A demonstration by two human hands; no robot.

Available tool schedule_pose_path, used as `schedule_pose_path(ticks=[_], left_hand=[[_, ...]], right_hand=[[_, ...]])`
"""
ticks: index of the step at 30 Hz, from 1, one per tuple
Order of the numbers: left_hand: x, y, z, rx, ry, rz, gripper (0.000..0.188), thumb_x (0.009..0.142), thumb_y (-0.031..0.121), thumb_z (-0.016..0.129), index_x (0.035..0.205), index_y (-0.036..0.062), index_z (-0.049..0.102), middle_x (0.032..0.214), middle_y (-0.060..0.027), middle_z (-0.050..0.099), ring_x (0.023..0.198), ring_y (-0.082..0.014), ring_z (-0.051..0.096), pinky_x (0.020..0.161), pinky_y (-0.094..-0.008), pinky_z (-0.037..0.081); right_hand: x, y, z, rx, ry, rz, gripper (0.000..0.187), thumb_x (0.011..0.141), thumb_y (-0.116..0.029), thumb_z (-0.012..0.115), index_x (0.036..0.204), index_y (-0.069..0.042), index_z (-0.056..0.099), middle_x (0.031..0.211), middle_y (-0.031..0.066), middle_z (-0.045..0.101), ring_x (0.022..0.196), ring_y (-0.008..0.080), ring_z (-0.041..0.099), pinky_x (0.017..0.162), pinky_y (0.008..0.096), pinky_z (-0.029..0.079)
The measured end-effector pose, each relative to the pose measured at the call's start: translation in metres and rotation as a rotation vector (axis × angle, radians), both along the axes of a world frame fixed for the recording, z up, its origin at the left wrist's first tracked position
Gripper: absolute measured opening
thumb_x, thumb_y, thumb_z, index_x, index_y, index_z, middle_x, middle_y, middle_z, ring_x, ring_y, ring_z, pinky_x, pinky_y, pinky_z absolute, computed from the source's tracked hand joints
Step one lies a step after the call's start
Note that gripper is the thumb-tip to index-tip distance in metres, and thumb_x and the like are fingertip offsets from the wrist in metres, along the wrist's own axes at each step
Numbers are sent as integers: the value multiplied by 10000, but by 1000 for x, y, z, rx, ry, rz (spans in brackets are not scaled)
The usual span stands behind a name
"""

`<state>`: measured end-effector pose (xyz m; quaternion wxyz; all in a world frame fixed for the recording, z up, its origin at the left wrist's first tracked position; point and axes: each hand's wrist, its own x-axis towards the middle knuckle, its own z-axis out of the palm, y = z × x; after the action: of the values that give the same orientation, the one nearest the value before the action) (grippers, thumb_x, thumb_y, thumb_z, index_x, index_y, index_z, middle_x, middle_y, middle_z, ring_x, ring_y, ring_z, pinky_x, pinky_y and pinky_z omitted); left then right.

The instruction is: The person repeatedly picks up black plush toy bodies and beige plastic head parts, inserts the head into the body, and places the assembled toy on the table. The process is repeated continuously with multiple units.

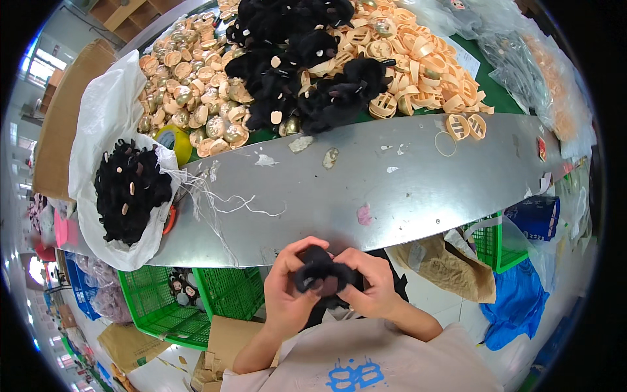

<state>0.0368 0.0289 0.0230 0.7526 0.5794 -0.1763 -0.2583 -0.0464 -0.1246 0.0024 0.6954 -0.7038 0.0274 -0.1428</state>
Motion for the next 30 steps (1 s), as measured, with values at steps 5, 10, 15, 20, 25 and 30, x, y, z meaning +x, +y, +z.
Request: schedule_pose_path(ticks=[5, 10, 15, 20, 25, 30], left_hand=[[-6, -4, -7, 23, -726, 196, 435, 783, 61, 810, 932, 44, 402, 1284, -261, 494, 1023, -341, 641, 834, -402, 558], [1, 1, -21, -4, -939, 293, 486, 813, 178, 809, 1014, 96, 374, 1244, -264, 452, 988, -411, 640, 803, -485, 589], [3, -1, -21, 0, -835, 403, 581, 806, 372, 829, 1046, 105, 373, 1152, -250, 498, 880, -349, 639, 750, -434, 588], [-3, 2, -18, 42, -879, 454, 702, 725, 423, 897, 1082, 78, 402, 966, -155, 528, 744, -231, 569, 654, -305, 482], [-10, 8, 17, 388, -834, 243, 529, 705, 143, 874, 1112, 43, 550, 1013, -179, 605, 868, -252, 607, 759, -348, 513], [-22, 1, -12, 73, -730, 213, 407, 751, -42, 705, 1132, -1, 568, 1193, -296, 641, 1112, -399, 654, 945, -455, 548]], right_hand=[[2, 4, -7, -142, -342, -20, 357, 782, -105, 722, 1065, 71, 595, 1049, 229, 661, 745, 301, 653, 656, 322, 543], [6, 4, 4, -265, -406, -15, 442, 763, -129, 762, 1113, 66, 577, 1113, 238, 651, 804, 323, 679, 675, 345, 571], [9, 9, 5, -322, -400, -63, 442, 716, -79, 766, 1095, 60, 584, 1091, 221, 662, 811, 333, 691, 696, 367, 594], [14, 0, 0, -154, -397, 46, 402, 665, -27, 752, 1035, 33, 607, 996, 176, 684, 689, 259, 669, 585, 316, 550], [29, -11, 4, -175, -502, -11, 359, 590, 6, 726, 936, 1, 632, 895, 120, 681, 623, 241, 628, 528, 282, 499], [25, -10, -3, -194, -487, -51, 346, 589, 4, 722, 924, -27, 640, 867, 91, 659, 582, 221, 596, 501, 287, 487]])
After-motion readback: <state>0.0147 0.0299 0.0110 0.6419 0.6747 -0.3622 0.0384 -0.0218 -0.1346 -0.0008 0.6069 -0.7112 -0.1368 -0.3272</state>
